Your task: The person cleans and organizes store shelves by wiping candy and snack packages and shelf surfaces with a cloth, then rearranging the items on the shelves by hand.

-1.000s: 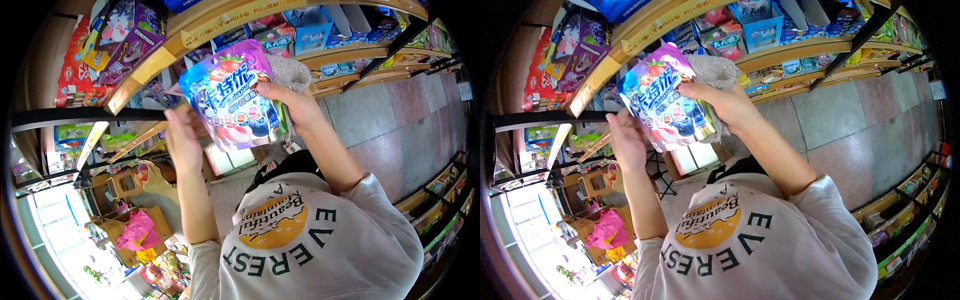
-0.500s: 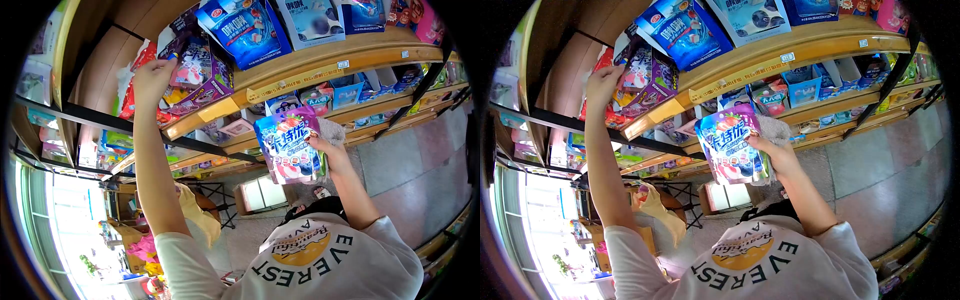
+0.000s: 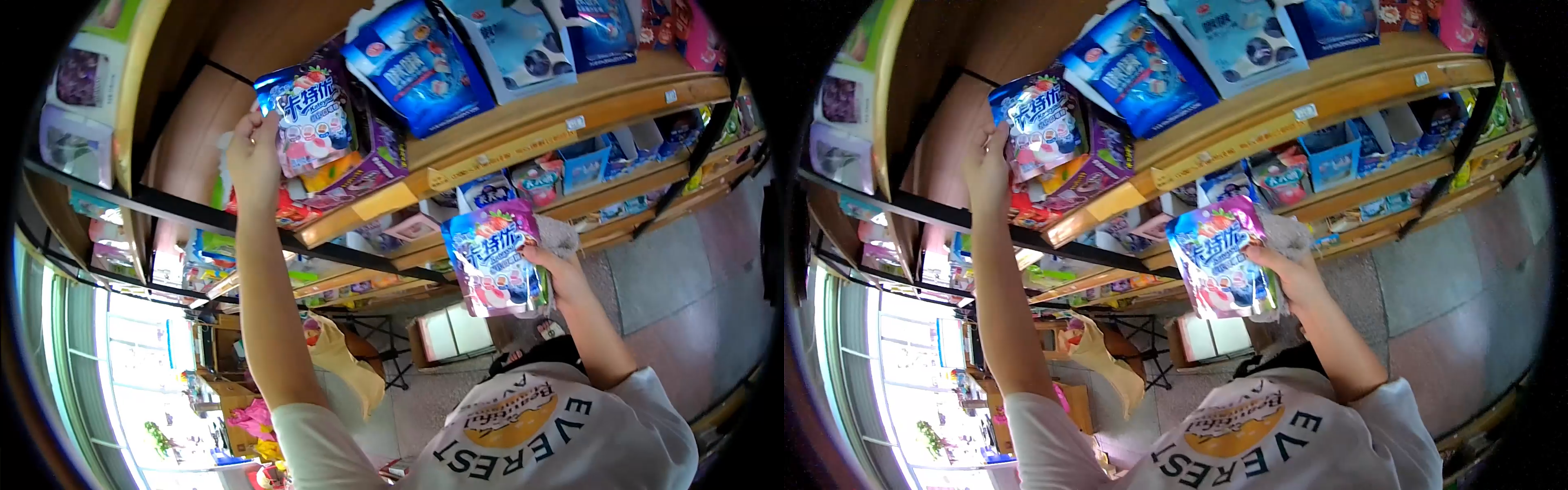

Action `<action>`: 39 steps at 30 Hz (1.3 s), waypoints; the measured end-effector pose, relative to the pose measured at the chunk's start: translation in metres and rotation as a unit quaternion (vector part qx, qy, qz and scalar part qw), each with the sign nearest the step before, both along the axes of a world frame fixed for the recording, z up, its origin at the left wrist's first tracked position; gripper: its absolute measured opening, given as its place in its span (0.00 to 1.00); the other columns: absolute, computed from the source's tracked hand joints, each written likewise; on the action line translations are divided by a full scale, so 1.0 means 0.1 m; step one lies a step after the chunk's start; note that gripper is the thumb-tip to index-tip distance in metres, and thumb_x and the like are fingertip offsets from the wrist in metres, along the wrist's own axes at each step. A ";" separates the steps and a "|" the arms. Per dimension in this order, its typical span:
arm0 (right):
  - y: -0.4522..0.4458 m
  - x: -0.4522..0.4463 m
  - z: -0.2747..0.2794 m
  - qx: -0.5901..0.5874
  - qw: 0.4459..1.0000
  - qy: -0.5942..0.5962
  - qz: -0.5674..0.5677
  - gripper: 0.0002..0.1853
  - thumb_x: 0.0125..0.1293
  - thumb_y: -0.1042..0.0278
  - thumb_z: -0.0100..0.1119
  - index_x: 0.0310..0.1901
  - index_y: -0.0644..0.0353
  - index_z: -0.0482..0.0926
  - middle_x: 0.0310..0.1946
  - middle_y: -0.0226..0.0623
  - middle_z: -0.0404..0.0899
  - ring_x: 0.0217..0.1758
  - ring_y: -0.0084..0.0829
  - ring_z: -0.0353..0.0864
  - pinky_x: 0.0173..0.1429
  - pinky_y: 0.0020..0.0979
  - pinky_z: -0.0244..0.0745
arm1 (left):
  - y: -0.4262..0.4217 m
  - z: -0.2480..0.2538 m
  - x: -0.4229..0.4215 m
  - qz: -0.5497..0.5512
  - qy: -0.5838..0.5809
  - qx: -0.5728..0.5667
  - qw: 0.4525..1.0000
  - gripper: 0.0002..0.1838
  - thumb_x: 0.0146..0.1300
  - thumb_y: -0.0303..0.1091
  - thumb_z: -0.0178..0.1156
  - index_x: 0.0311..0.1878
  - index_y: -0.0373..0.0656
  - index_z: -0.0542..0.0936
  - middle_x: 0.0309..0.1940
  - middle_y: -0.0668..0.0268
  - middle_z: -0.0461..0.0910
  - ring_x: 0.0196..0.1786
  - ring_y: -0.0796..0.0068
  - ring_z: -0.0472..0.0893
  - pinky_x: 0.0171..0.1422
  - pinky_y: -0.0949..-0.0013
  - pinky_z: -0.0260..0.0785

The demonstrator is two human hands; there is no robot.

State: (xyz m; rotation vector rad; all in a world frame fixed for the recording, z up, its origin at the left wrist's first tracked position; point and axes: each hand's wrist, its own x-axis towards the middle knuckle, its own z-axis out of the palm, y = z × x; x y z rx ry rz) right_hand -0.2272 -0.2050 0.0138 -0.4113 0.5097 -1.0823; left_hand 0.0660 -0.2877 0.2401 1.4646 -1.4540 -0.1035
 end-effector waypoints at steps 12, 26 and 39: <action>0.16 0.19 -0.07 0.030 0.997 0.027 0.061 0.21 0.51 0.77 0.59 0.49 0.64 0.69 0.42 0.40 0.75 0.43 0.31 0.77 0.44 0.32 0.75 | 0.65 -0.03 -0.10 -0.141 0.216 -0.115 0.959 0.04 0.61 0.27 0.52 0.35 0.36 0.70 0.31 0.62 0.76 0.33 0.81 0.76 0.38 0.80 0.68; 0.22 0.26 -0.03 0.021 0.998 0.026 0.054 0.19 0.53 0.77 0.57 0.49 0.66 0.69 0.42 0.39 0.75 0.42 0.31 0.77 0.44 0.31 0.75 | 0.81 -0.16 -0.13 -0.150 0.251 -0.096 0.951 0.05 0.61 0.27 0.53 0.36 0.36 0.71 0.31 0.66 0.75 0.33 0.83 0.74 0.39 0.80 0.68; 0.09 0.59 -0.32 0.035 0.991 -0.052 0.118 0.18 0.58 0.69 0.51 0.49 0.67 0.69 0.43 0.43 0.75 0.46 0.32 0.76 0.50 0.33 0.73 | 1.49 -1.79 -0.79 -0.095 0.454 0.103 0.880 0.04 0.63 0.29 0.48 0.36 0.40 0.70 0.30 0.70 0.73 0.32 0.84 0.71 0.40 0.79 0.64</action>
